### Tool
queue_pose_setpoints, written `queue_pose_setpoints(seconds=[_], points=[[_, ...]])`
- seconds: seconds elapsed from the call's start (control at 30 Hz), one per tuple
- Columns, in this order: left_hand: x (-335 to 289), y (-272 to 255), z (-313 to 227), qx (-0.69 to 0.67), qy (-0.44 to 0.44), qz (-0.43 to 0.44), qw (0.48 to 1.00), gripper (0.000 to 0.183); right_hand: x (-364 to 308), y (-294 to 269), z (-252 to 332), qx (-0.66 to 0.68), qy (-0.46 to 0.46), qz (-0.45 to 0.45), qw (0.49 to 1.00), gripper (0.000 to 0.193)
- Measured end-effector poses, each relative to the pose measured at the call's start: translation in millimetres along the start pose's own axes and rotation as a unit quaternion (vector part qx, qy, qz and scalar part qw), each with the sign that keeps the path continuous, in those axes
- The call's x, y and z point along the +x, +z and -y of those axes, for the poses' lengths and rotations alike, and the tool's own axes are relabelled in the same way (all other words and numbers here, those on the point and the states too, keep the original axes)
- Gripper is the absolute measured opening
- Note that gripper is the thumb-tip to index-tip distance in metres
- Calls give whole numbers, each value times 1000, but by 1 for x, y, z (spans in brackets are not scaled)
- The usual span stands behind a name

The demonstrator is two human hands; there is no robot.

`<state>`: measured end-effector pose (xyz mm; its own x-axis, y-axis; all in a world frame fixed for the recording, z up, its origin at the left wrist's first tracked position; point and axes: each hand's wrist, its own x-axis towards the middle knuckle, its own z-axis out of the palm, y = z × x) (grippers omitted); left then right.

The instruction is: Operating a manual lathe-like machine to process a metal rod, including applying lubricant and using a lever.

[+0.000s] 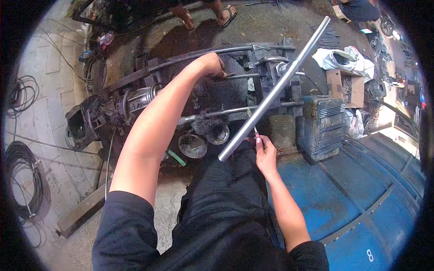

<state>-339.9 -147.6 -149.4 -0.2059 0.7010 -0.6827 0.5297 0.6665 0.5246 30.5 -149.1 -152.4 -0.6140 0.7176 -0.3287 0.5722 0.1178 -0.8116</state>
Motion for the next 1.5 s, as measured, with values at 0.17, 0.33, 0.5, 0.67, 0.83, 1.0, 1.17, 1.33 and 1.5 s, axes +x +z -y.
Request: queue_pose_setpoints(seconds=[0.17, 0.33, 0.5, 0.67, 0.83, 1.0, 1.17, 1.33, 1.5], points=[[-5, -1, -2, -2, -8, -5, 1000, 35, 1, -1, 13, -9, 15, 8, 1000, 26], [-4, 0, -5, 23, -5, -11, 1000, 35, 2, 0, 10, -7, 22, 14, 1000, 25], [-3, -1, 0, 14, 0, -13, 1000, 35, 4, 1, 7, -6, 16, 11, 1000, 24], [-7, -2, -8, 39, -20, -15, 999, 35, 7, -3, 10, -12, 34, 17, 999, 24], [-10, -1, -6, 17, -15, -29, 999, 34, 8, -8, 17, -24, 20, 8, 999, 25], [-73, 15, -39, -48, 5, -280, 959, 29, -3, -31, -3, -30, -10, 7, 999, 25], [-146, 127, -67, -370, 34, -301, 878, 33, -6, -61, -35, -131, 4, 1, 991, 31], [-114, 267, -97, -624, -109, -199, 748, 24, 30, -61, -71, -104, 4, -41, 994, 35], [-10, 277, -136, -468, -138, -303, 819, 33, 81, -76, -64, -175, -51, 62, 981, 33]])
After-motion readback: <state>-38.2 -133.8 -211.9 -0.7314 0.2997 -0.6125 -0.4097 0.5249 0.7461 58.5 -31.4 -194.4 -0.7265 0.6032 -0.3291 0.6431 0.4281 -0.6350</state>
